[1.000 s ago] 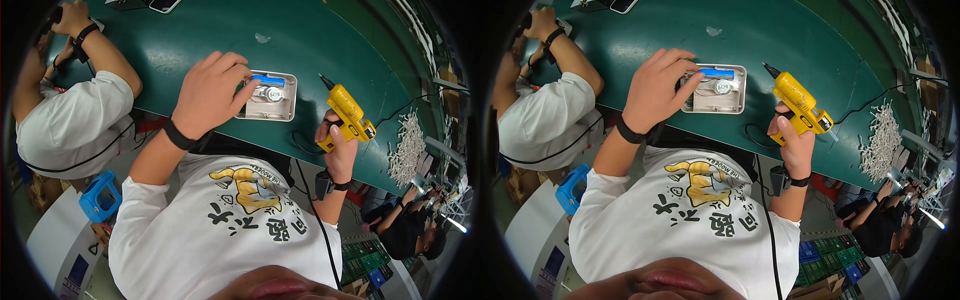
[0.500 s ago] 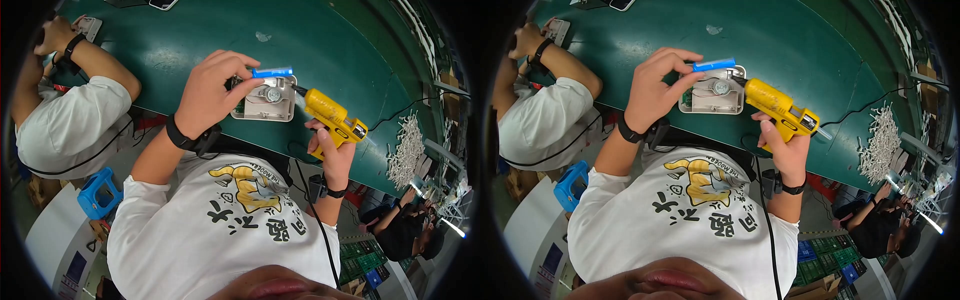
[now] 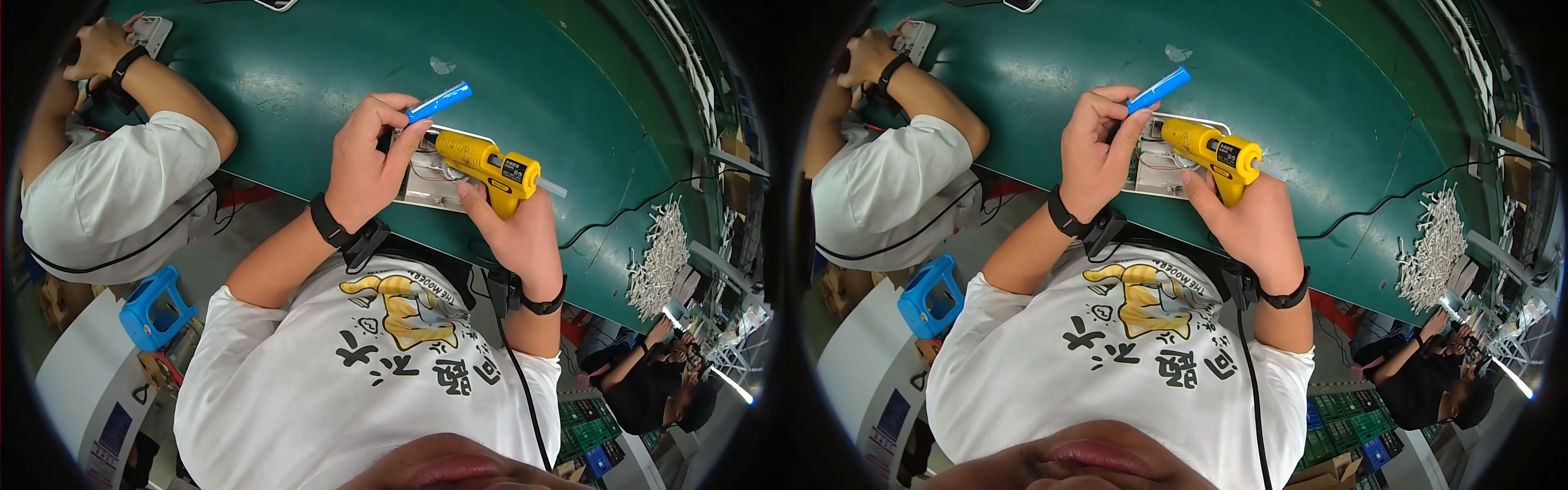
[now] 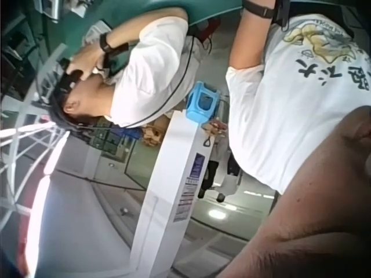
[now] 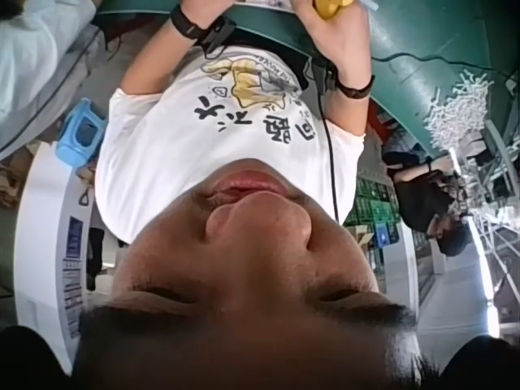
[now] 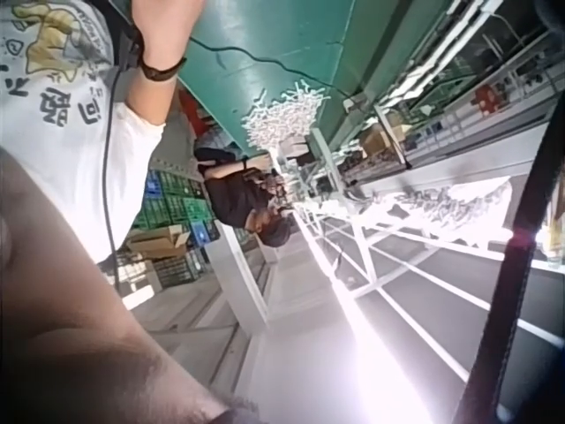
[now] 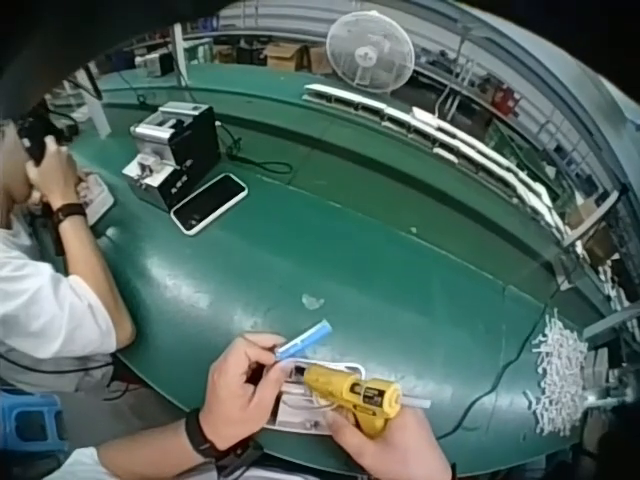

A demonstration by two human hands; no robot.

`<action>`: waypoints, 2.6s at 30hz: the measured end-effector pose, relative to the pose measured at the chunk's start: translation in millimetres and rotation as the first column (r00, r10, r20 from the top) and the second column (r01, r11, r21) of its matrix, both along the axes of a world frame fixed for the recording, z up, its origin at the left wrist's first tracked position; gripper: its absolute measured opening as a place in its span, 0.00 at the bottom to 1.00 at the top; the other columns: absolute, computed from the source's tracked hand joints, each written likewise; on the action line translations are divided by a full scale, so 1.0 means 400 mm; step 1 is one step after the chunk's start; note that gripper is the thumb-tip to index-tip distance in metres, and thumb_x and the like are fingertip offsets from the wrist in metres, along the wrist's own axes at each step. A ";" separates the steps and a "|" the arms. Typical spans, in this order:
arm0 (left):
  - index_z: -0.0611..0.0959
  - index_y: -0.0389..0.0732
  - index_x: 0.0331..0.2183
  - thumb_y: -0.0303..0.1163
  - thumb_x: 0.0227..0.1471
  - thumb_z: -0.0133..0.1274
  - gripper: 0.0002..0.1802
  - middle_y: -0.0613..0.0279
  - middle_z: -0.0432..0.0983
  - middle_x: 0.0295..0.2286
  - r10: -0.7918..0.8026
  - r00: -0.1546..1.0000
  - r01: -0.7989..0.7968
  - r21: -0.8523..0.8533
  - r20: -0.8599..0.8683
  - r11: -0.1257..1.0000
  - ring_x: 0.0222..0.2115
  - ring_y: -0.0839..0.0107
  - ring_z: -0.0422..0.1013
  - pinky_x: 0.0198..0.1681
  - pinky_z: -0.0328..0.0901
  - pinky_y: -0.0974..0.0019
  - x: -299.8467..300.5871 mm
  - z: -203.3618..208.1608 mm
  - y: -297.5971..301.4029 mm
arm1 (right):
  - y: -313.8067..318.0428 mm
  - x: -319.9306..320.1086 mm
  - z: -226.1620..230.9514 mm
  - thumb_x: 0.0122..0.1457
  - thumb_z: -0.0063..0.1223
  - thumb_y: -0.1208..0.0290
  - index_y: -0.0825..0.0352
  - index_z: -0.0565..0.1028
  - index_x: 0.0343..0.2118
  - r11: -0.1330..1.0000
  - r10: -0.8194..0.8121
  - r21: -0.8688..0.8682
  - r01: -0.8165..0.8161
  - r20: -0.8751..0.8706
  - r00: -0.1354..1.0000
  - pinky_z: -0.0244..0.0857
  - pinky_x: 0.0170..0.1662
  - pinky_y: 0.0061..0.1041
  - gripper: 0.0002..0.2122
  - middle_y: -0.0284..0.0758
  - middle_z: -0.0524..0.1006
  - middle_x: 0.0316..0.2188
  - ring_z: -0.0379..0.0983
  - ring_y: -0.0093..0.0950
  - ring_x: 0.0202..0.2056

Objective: The person assembles a device by placing a battery into a plastic housing, applying adhesive with a glue gun, and pressing it into place. They then set the housing aside and repeat the process with a second unit.

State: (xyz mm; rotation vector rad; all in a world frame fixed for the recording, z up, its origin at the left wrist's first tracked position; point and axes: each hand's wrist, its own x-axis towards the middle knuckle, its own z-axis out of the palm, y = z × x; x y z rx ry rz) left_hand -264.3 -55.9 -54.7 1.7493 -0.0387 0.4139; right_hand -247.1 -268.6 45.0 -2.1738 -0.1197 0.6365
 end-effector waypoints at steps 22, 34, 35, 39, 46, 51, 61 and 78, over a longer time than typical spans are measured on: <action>0.83 0.38 0.37 0.22 0.52 0.69 0.12 0.56 0.85 0.40 0.008 0.981 -0.031 0.116 0.195 0.993 0.38 0.64 0.80 0.41 0.74 0.64 0.002 0.043 -0.020 | -0.128 -0.054 -0.027 0.63 0.68 0.63 0.69 0.78 0.39 0.956 -0.263 0.139 0.260 0.003 0.965 0.66 0.24 0.17 0.14 0.24 0.76 0.28 0.69 0.13 0.24; 0.89 0.39 0.38 0.24 0.51 0.69 0.10 0.58 0.86 0.41 -0.145 0.974 0.070 0.377 0.174 0.923 0.37 0.62 0.78 0.49 0.71 0.58 0.007 0.067 -0.003 | -0.150 -0.061 -0.022 0.62 0.69 0.63 0.69 0.78 0.40 0.965 -0.231 0.131 0.228 0.003 0.973 0.66 0.24 0.17 0.14 0.25 0.77 0.29 0.70 0.14 0.25; 0.89 0.39 0.38 0.25 0.51 0.69 0.10 0.59 0.86 0.40 -0.151 0.980 0.089 0.394 0.129 0.915 0.37 0.63 0.77 0.48 0.70 0.59 0.007 0.071 -0.003 | -0.156 -0.063 -0.024 0.62 0.69 0.63 0.69 0.78 0.40 0.962 -0.235 0.141 0.232 0.005 0.972 0.66 0.24 0.17 0.14 0.25 0.77 0.29 0.71 0.14 0.25; 0.89 0.42 0.37 0.27 0.50 0.69 0.10 0.66 0.84 0.38 -0.121 0.977 0.029 0.453 0.176 0.891 0.37 0.62 0.73 0.48 0.67 0.58 0.012 0.065 0.000 | -0.166 -0.057 -0.033 0.62 0.69 0.63 0.69 0.78 0.40 0.955 -0.243 0.175 0.240 -0.008 0.970 0.67 0.24 0.17 0.14 0.25 0.77 0.29 0.71 0.14 0.25; 0.89 0.44 0.40 0.29 0.54 0.66 0.09 0.66 0.84 0.37 -0.039 0.995 0.070 0.344 -0.095 0.936 0.43 0.62 0.72 0.49 0.66 0.58 0.025 0.074 -0.009 | -0.151 -0.033 -0.044 0.62 0.69 0.64 0.68 0.78 0.40 0.948 -0.253 0.180 0.264 -0.082 0.964 0.67 0.24 0.17 0.14 0.25 0.76 0.28 0.71 0.13 0.25; 0.90 0.47 0.43 0.33 0.59 0.63 0.10 0.68 0.84 0.38 -0.133 0.945 0.257 0.426 -0.299 0.868 0.44 0.62 0.73 0.53 0.63 0.57 0.038 0.082 0.014 | -0.136 -0.025 -0.043 0.62 0.69 0.64 0.69 0.78 0.40 0.941 -0.267 0.216 0.262 -0.006 0.964 0.67 0.23 0.17 0.13 0.24 0.76 0.27 0.70 0.13 0.23; 0.90 0.49 0.44 0.34 0.60 0.62 0.10 0.69 0.84 0.38 -0.131 0.936 0.260 0.390 -0.328 0.883 0.45 0.65 0.72 0.57 0.58 0.58 0.034 0.079 0.015 | -0.160 -0.064 -0.037 0.61 0.70 0.67 0.69 0.79 0.39 0.947 -0.262 0.210 0.243 0.069 0.963 0.66 0.23 0.17 0.12 0.24 0.76 0.27 0.70 0.13 0.25; 0.86 0.49 0.52 0.28 0.60 0.55 0.18 0.69 0.81 0.44 -0.261 0.909 0.372 0.351 -0.325 0.859 0.47 0.66 0.69 0.59 0.54 0.58 0.026 0.078 0.051 | -0.140 -0.077 0.006 0.61 0.69 0.69 0.69 0.78 0.39 0.976 -0.210 0.057 0.210 0.002 0.978 0.65 0.27 0.17 0.11 0.24 0.75 0.27 0.70 0.15 0.25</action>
